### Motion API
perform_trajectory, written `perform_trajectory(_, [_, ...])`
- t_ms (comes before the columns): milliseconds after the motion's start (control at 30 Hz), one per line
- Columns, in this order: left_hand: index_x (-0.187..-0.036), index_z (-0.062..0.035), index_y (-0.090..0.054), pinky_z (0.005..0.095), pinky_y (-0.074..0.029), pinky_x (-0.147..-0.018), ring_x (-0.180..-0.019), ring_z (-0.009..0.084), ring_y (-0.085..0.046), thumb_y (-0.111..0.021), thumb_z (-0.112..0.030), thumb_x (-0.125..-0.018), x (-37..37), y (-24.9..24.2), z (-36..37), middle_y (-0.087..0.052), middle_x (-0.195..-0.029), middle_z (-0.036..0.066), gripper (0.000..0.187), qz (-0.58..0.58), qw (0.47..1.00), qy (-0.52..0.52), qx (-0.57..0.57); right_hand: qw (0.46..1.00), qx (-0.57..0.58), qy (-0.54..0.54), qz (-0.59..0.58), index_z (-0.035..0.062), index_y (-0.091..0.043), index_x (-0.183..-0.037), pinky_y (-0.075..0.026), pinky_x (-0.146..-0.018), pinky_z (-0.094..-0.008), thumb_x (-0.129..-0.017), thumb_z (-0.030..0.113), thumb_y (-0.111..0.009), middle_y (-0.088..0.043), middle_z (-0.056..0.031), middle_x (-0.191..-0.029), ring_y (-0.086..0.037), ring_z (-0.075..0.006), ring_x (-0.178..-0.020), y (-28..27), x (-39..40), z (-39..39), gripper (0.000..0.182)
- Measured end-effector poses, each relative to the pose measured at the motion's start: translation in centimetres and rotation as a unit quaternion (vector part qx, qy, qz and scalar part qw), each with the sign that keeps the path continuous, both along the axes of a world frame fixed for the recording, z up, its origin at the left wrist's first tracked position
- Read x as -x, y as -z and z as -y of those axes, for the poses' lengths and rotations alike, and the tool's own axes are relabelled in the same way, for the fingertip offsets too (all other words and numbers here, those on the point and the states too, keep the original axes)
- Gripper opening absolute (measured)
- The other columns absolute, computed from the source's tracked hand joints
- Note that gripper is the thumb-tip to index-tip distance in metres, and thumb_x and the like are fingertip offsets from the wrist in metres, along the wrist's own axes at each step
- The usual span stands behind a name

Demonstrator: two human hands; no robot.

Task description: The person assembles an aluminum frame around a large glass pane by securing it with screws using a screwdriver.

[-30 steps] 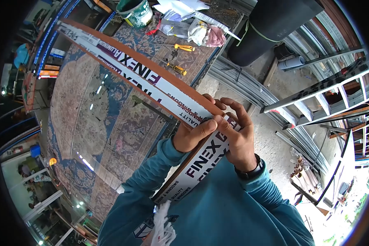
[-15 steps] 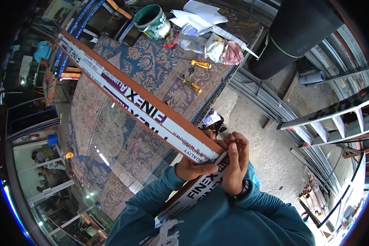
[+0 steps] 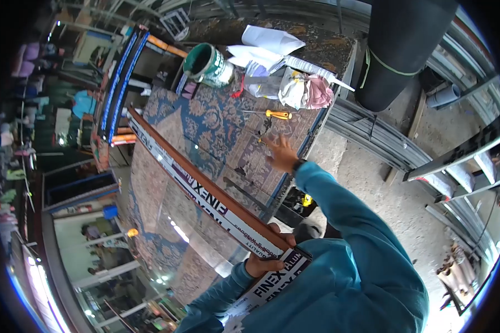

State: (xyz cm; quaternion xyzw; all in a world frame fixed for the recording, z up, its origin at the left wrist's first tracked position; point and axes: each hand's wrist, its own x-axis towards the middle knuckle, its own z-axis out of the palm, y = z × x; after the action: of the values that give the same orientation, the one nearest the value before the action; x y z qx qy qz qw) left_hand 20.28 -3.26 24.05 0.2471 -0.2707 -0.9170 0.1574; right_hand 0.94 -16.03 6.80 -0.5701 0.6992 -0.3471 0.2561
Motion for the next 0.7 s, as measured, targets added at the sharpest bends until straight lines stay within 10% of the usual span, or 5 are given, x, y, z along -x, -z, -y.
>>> perform_trajectory(233, [-0.125, -0.0164, -0.035, 0.0334, -0.057, -0.085, -0.104, 0.0250, -0.061, -0.069, 0.012, -0.068, -0.7, 0.2, 0.5, -0.048, -0.118, 0.013, 0.072, 0.006, 1.000, -0.023, -0.011, 0.985, -0.164, -0.043, -0.016, 0.0157, -0.056, -0.126, -0.050, -0.088, -0.0464, -0.083, 0.008, -0.055, -0.050, -0.0190, -0.123, -0.054, -0.0428, -0.111, -0.6, -1.4, -1.4, 0.044])
perform_trajectory(333, [-0.125, -0.0158, -0.035, 0.0313, -0.055, -0.085, -0.101, 0.0220, -0.058, -0.064, 0.012, -0.066, -0.9, 0.3, 0.6, -0.047, -0.117, 0.012, 0.071, -0.016, 0.999, -0.023, 0.021, 0.969, 0.160, 0.125, 0.138, 0.0084, -0.047, -0.122, -0.049, -0.076, -0.0488, -0.085, 0.003, -0.049, -0.064, -0.0236, -0.092, -0.064, -0.0399, -0.086, 2.8, -3.3, -7.2, 0.037])
perform_trajectory(367, [-0.124, -0.0159, -0.035, 0.0306, -0.053, -0.086, -0.101, 0.0210, -0.056, -0.061, 0.012, -0.065, -0.9, 0.0, 0.8, -0.046, -0.116, 0.011, 0.071, -0.032, 0.999, -0.009, 0.041, 0.964, -0.036, 0.137, 0.224, 0.0095, -0.055, -0.127, -0.049, -0.086, -0.0459, -0.086, 0.015, -0.059, -0.052, -0.0205, -0.120, -0.060, -0.0404, -0.099, -0.8, -2.5, -10.9, 0.042])
perform_trajectory(567, [-0.128, -0.0158, -0.036, 0.0497, -0.060, -0.080, -0.108, 0.0461, -0.059, -0.053, 0.006, -0.074, -1.3, -1.1, 0.8, -0.051, -0.122, 0.013, 0.061, -0.119, 0.989, -0.009, -0.088, 0.888, 0.068, 0.329, 0.315, -0.0011, -0.057, -0.117, -0.044, -0.063, -0.0262, -0.089, 0.008, -0.052, -0.059, -0.0047, -0.089, -0.052, -0.0095, -0.072, -8.3, -4.4, -31.9, 0.030])
perform_trajectory(700, [-0.129, -0.0097, -0.043, 0.0389, -0.061, -0.080, -0.102, 0.0318, -0.066, -0.053, -0.006, -0.082, -1.9, 0.0, 1.4, -0.057, -0.121, 0.019, 0.049, -0.082, 0.993, 0.068, -0.046, 0.844, 0.093, 0.435, 0.301, -0.0018, -0.062, -0.104, -0.042, -0.062, -0.0236, -0.077, 0.008, -0.050, -0.060, -0.0039, -0.083, -0.052, -0.0100, -0.069, -17.4, -9.1, -41.3, 0.031])
